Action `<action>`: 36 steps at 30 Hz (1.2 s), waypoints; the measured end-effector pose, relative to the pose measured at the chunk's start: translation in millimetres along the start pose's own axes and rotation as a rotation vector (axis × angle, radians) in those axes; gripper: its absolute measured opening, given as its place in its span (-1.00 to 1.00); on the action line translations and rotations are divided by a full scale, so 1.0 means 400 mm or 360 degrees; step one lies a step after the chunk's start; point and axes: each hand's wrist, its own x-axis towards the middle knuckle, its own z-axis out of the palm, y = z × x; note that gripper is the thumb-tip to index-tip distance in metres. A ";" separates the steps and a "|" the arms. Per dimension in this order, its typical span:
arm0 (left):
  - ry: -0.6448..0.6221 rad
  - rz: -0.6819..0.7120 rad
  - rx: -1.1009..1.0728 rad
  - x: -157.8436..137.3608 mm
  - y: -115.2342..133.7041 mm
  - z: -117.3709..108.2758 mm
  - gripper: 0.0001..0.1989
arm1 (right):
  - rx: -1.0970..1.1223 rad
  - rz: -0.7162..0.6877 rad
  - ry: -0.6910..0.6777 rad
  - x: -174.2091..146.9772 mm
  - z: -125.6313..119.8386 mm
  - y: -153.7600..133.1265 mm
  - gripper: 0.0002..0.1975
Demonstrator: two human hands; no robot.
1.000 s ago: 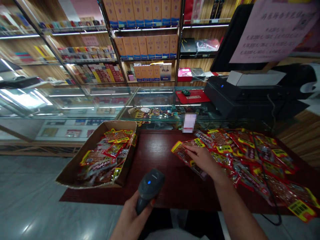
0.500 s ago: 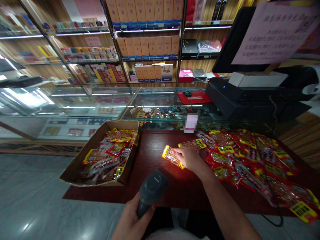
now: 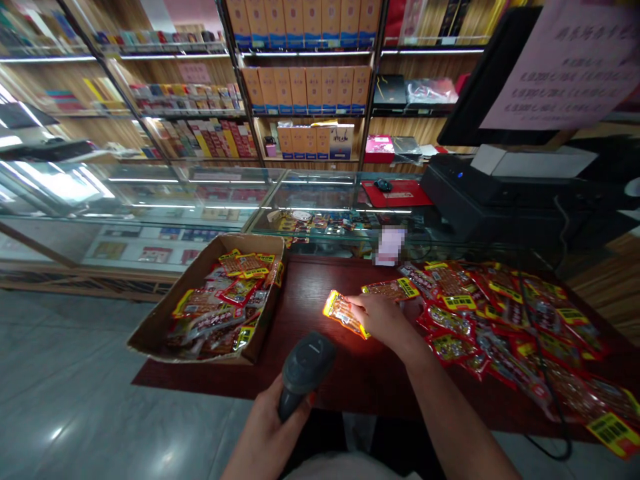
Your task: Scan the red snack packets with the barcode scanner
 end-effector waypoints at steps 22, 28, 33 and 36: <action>0.0143 -0.0086 -0.0038 0.009 -0.002 0.005 -0.70 | 0.0905 -0.0109 0.0049 0.171 0.031 -0.150 -0.64; 0.0196 -0.0100 -0.0046 -0.003 -0.009 0.003 -0.72 | 0.0427 -0.0083 0.0012 0.228 0.025 -0.140 -0.60; 0.0160 -0.0106 -0.0077 0.004 -0.010 -0.001 -0.74 | -0.0135 0.0335 -0.0052 0.111 -0.033 0.149 -0.44; 0.0100 -0.0101 -0.0112 0.010 -0.007 0.008 -0.77 | -0.0302 0.0390 -0.0122 0.079 -0.059 0.252 -0.33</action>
